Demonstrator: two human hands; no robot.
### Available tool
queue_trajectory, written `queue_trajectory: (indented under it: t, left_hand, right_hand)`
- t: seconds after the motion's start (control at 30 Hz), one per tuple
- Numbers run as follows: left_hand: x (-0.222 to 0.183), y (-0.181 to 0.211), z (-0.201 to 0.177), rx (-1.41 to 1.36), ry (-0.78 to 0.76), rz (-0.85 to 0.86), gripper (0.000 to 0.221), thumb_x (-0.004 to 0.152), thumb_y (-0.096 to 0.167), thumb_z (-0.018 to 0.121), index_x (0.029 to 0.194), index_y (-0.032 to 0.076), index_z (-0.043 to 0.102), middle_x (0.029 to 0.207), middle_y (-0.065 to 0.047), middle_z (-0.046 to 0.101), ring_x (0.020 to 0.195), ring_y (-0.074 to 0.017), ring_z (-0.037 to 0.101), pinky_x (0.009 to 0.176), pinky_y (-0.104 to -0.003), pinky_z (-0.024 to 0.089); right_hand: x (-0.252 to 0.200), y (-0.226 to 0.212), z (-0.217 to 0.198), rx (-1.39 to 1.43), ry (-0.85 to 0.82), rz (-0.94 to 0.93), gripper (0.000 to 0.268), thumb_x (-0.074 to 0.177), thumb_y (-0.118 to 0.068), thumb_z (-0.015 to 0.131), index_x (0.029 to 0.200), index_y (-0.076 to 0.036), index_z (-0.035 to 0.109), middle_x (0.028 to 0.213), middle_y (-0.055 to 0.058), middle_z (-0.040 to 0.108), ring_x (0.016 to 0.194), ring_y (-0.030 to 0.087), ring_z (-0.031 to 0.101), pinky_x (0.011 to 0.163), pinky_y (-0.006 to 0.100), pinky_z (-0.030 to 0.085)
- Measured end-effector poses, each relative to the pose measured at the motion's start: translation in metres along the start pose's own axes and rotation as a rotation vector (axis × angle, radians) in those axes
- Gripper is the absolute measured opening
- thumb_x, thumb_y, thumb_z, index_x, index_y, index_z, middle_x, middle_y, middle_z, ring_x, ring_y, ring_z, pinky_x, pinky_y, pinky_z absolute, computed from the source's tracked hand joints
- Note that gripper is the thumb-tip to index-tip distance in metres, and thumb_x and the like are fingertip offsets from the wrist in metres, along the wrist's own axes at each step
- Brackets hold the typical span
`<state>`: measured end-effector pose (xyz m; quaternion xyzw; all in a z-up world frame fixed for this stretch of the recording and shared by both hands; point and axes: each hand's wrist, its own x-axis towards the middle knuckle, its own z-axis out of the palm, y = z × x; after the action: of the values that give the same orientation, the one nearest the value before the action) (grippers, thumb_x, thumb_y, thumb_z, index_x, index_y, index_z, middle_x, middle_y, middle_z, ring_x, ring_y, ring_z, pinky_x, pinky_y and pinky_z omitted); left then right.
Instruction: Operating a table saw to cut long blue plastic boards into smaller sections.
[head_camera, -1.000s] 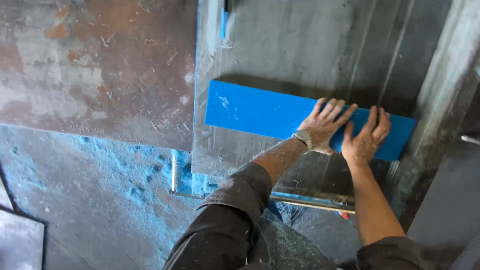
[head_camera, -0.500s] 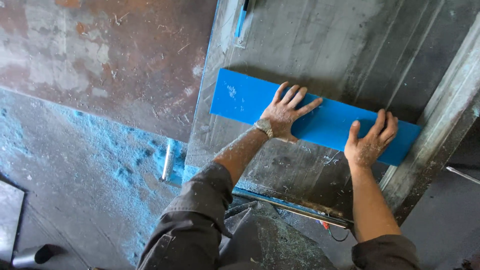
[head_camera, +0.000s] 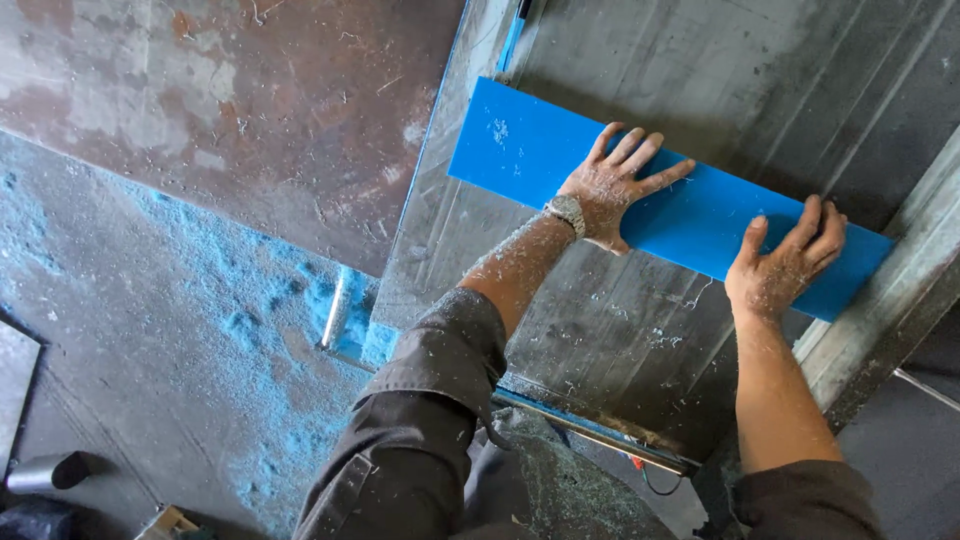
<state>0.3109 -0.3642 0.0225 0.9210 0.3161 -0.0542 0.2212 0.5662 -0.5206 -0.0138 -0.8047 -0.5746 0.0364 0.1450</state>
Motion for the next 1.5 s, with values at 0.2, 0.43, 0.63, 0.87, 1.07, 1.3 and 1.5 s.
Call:
queue_trajectory:
  t: [0.2, 0.43, 0.63, 0.87, 1.07, 1.3, 1.5]
  left_hand:
    - [0.013, -0.004, 0.001, -0.013, -0.003, 0.011, 0.154, 0.032, 0.068, 0.098, 0.157, 0.041, 0.012, 0.164, -0.013, 0.027, 0.152, -0.0392, 0.025, 0.125, -0.064, 0.01]
    - [0.016, -0.005, -0.013, 0.022, -0.049, 0.005, 0.153, 0.035, 0.066, 0.099, 0.159, 0.04, 0.012, 0.164, -0.015, 0.026, 0.152, -0.0399, 0.022, 0.123, -0.063, 0.01]
    - [0.022, 0.007, -0.019, 0.028, -0.049, 0.043, 0.15, 0.04, 0.066, 0.097, 0.162, 0.035, 0.016, 0.161, -0.021, 0.027, 0.15, -0.0434, 0.023, 0.121, -0.064, 0.011]
    - [0.024, 0.006, -0.006, 0.033, 0.084, 0.103, 0.149, 0.037, 0.069, 0.093, 0.163, 0.031, 0.023, 0.155, -0.021, 0.035, 0.144, -0.0434, 0.032, 0.119, -0.067, 0.016]
    - [0.037, 0.014, -0.007, 0.127, -0.008, 0.041, 0.151, 0.035, 0.072, 0.092, 0.164, 0.033, 0.024, 0.15, -0.026, 0.036, 0.141, -0.0472, 0.032, 0.117, -0.066, 0.018]
    - [0.033, 0.018, -0.003, 0.079, 0.068, 0.093, 0.152, 0.037, 0.068, 0.095, 0.165, 0.029, 0.023, 0.151, -0.028, 0.035, 0.14, -0.0497, 0.031, 0.118, -0.068, 0.017]
    - [0.036, 0.018, -0.004, 0.067, 0.093, 0.059, 0.148, 0.038, 0.066, 0.094, 0.163, 0.028, 0.024, 0.15, -0.028, 0.035, 0.141, -0.0497, 0.031, 0.118, -0.068, 0.016]
  right_hand:
    - [0.012, -0.002, -0.004, -0.019, -0.01, 0.024, 0.076, 0.12, -0.063, 0.034, 0.164, -0.001, 0.037, 0.16, 0.024, 0.031, 0.153, 0.046, 0.028, 0.124, 0.065, 0.028]
    - [0.017, 0.012, 0.014, -0.024, 0.019, -0.022, 0.075, 0.12, -0.06, 0.038, 0.165, 0.0, 0.033, 0.161, 0.025, 0.03, 0.154, 0.046, 0.029, 0.129, 0.064, 0.026]
    - [0.021, -0.008, 0.003, -0.05, 0.0, -0.179, 0.087, 0.112, -0.063, 0.049, 0.163, 0.004, 0.025, 0.163, 0.03, 0.024, 0.153, 0.053, 0.021, 0.127, 0.066, 0.019]
    - [0.028, -0.026, 0.0, -0.007, -0.168, -0.258, 0.115, 0.093, -0.08, 0.06, 0.164, 0.001, 0.02, 0.168, 0.025, 0.011, 0.155, 0.052, 0.009, 0.125, 0.071, 0.011]
    - [0.028, -0.013, -0.015, 0.071, -0.245, -0.386, 0.134, 0.071, -0.077, 0.083, 0.162, 0.001, 0.023, 0.165, 0.029, 0.011, 0.154, 0.053, 0.009, 0.125, 0.072, 0.012]
    - [0.03, -0.011, -0.008, 0.026, -0.229, -0.386, 0.134, 0.061, -0.064, 0.094, 0.162, -0.005, 0.028, 0.163, 0.025, 0.018, 0.154, 0.049, 0.013, 0.126, 0.071, 0.014]
    - [0.03, -0.011, -0.008, 0.043, -0.2, -0.388, 0.134, 0.062, -0.065, 0.096, 0.163, -0.007, 0.029, 0.166, 0.022, 0.02, 0.157, 0.046, 0.014, 0.127, 0.07, 0.014]
